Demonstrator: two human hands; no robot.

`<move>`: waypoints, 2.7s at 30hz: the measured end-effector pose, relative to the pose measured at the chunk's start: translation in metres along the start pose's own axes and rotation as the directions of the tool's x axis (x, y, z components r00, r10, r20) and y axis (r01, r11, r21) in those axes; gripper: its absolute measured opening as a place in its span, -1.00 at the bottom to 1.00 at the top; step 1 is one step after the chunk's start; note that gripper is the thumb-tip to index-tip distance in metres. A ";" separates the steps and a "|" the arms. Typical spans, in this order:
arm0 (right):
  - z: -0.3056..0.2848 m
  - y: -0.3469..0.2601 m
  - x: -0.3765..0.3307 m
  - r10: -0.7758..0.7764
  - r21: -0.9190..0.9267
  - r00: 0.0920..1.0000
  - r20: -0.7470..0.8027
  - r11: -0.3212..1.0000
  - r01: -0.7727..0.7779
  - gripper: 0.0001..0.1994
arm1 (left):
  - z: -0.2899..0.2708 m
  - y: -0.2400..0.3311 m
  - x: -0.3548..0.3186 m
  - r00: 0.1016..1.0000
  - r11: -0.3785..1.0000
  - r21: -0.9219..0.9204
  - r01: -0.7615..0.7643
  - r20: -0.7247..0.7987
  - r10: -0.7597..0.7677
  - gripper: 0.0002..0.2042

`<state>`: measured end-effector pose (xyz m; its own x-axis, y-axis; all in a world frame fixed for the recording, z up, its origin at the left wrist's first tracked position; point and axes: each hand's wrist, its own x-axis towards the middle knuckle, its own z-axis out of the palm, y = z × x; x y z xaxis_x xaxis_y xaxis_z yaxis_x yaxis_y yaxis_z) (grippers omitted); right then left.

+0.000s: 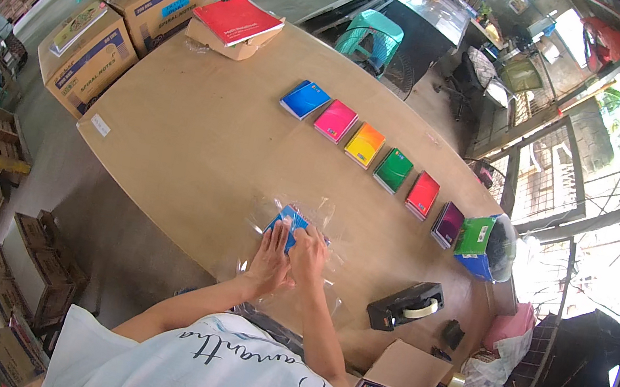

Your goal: The person wraps stacks of small colorful notepads in clear plastic film, securing the film with tape from a dispenser and then placing the wrapped bundles into a cardboard box.

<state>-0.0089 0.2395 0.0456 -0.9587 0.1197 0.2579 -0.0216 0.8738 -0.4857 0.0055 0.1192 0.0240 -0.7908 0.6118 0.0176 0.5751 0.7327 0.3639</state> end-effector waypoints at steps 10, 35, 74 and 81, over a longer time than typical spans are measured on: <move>0.013 0.004 0.003 -0.049 -0.074 0.999 -0.004 0.996 0.049 -0.92 | 0.007 0.001 0.016 0.998 0.991 0.123 0.044 0.044 -0.049 0.01; 0.054 -0.004 -0.051 -0.054 -0.487 0.998 -0.030 0.873 0.032 -0.44 | -0.004 -0.088 0.037 0.872 0.900 0.108 -0.423 -0.222 0.437 -0.69; -0.041 0.028 -0.086 0.903 0.987 0.400 0.158 -0.135 -0.085 -0.76 | -0.014 -0.081 0.029 0.897 0.932 0.047 -0.360 -0.255 0.360 -0.57; 0.001 -0.017 0.000 0.682 -0.126 0.723 0.107 0.731 -0.671 -0.02 | -0.005 -0.090 0.028 0.885 0.922 0.055 -0.383 -0.263 0.383 -0.54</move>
<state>-0.0092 0.2239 0.0535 -0.7385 0.6321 -0.2345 0.6630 0.6179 -0.4226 -0.0695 0.0689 -0.0037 -0.5348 0.7441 0.4004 0.8447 0.4576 0.2778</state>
